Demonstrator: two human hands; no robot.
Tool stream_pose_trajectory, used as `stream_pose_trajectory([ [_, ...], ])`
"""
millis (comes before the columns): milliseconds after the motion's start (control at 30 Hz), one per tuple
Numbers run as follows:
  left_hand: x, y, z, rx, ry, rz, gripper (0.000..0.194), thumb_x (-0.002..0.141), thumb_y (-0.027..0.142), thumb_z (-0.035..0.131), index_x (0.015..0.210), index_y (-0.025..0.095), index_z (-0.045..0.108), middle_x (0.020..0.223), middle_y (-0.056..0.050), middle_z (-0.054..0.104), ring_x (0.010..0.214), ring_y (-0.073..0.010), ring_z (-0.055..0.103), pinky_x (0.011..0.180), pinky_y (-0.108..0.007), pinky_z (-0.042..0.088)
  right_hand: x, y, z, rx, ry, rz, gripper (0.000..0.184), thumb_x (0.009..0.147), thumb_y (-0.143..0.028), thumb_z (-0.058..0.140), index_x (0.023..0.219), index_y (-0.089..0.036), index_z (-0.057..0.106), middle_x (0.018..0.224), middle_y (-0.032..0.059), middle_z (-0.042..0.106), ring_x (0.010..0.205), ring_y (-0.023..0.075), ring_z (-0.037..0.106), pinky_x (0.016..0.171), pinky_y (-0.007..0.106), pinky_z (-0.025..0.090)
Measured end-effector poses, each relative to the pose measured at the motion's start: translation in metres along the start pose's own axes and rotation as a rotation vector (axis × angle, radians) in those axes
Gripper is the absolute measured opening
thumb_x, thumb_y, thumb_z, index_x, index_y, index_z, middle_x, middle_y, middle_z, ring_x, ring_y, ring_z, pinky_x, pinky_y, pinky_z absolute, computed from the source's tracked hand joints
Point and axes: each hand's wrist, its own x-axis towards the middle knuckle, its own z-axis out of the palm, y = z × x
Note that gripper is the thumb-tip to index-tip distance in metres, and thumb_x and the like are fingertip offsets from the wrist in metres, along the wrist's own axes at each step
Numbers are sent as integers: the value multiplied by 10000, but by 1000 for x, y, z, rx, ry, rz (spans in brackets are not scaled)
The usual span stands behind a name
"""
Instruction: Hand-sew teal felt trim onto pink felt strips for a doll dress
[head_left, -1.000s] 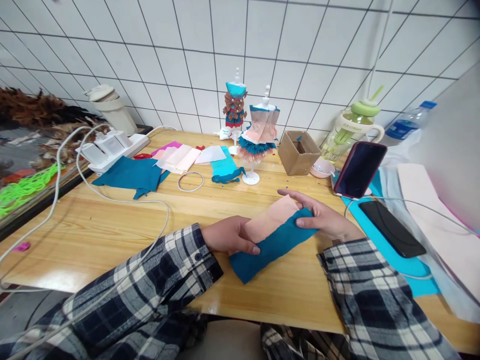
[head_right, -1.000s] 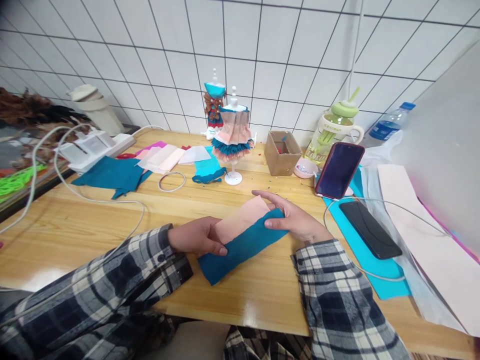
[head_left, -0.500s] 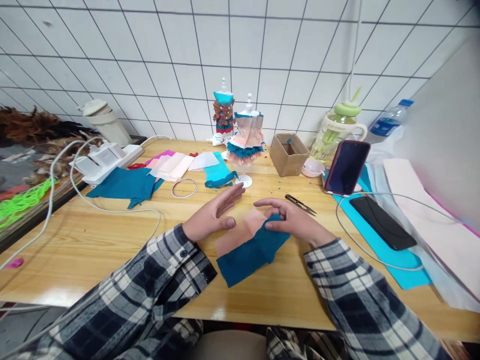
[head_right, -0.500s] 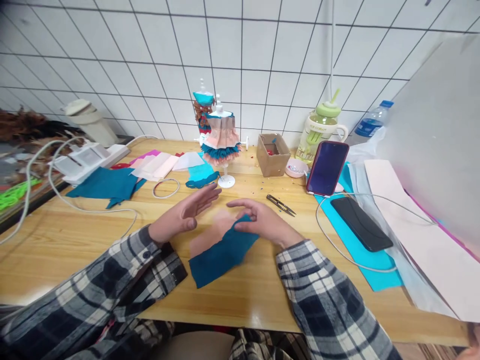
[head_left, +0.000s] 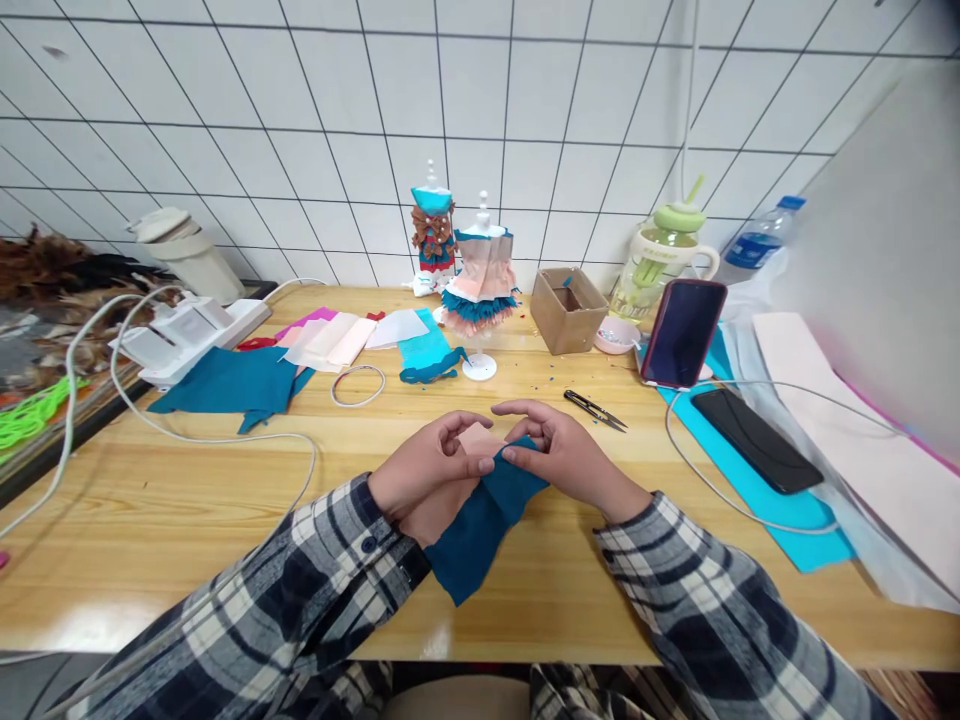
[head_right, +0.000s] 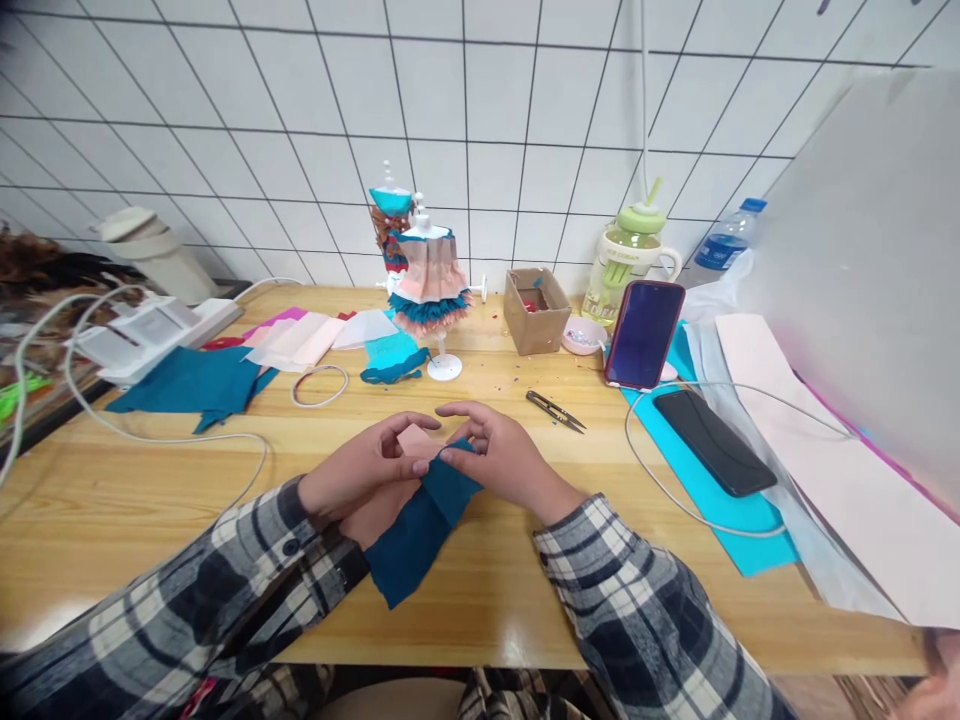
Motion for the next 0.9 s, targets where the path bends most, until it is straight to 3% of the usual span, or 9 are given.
stream_pose_trajectory([
  [100,-3,1,-4,-140,-99,-90,525,623,382,860,1020,156,601,870,-32,690,772,-170,652,727,-287,505,-3,-2,0,28,-71,18,524,755,-290,704,1248,-211,547,850,-4,616,692,108,572,604,226,434],
  [200,-5,2,-5,-46,-212,-159,485,626,398,851,983,144,645,942,-72,725,845,-222,672,775,-329,514,-5,-4,2,7,-92,38,535,762,-291,705,1268,-227,545,847,-11,614,667,100,563,592,222,434],
  [333,-6,0,0,179,-139,-84,333,643,357,832,875,154,705,878,-35,751,847,-238,674,775,-322,511,-5,-6,3,-62,-97,31,543,774,-343,695,1283,-236,540,861,1,634,661,113,570,583,228,434],
  [400,-5,-2,2,131,-102,-72,258,672,350,811,821,159,724,842,-25,754,828,-230,676,769,-315,514,-4,-6,-4,-196,-9,19,505,813,-429,647,1269,-233,555,890,21,646,661,127,579,593,245,439],
  [467,-5,-4,2,3,-98,-80,233,698,334,798,836,158,736,862,-36,759,827,-222,680,775,-315,521,-2,-3,-21,-485,200,74,470,875,-519,539,1235,-219,582,882,49,656,695,162,598,632,279,444],
  [567,-3,-5,1,-211,-81,-75,213,734,292,780,879,143,736,874,-58,759,798,-202,686,775,-311,531,-1,7,-56,-958,442,403,571,954,-566,336,1328,-167,500,912,138,685,881,282,644,734,370,446],
  [633,-2,-6,0,-312,-80,-59,208,741,258,776,899,129,733,867,-69,758,780,-192,689,775,-303,534,-1,15,-75,-1082,410,579,602,974,-566,226,1272,-139,528,975,188,685,948,327,648,762,407,442],
  [700,-1,-6,0,-359,-99,-55,212,746,236,772,914,113,731,867,-84,758,775,-192,693,787,-302,534,-1,20,-83,-1163,370,650,578,990,-525,197,1175,-123,568,1031,211,671,992,334,642,782,409,439],
  [900,1,-10,-2,-421,-143,-85,203,765,227,761,918,96,732,885,-103,759,795,-203,704,802,-310,544,-1,25,-66,-1262,131,436,226,926,-267,490,1097,-159,591,1084,146,636,984,251,639,786,315,422],
])
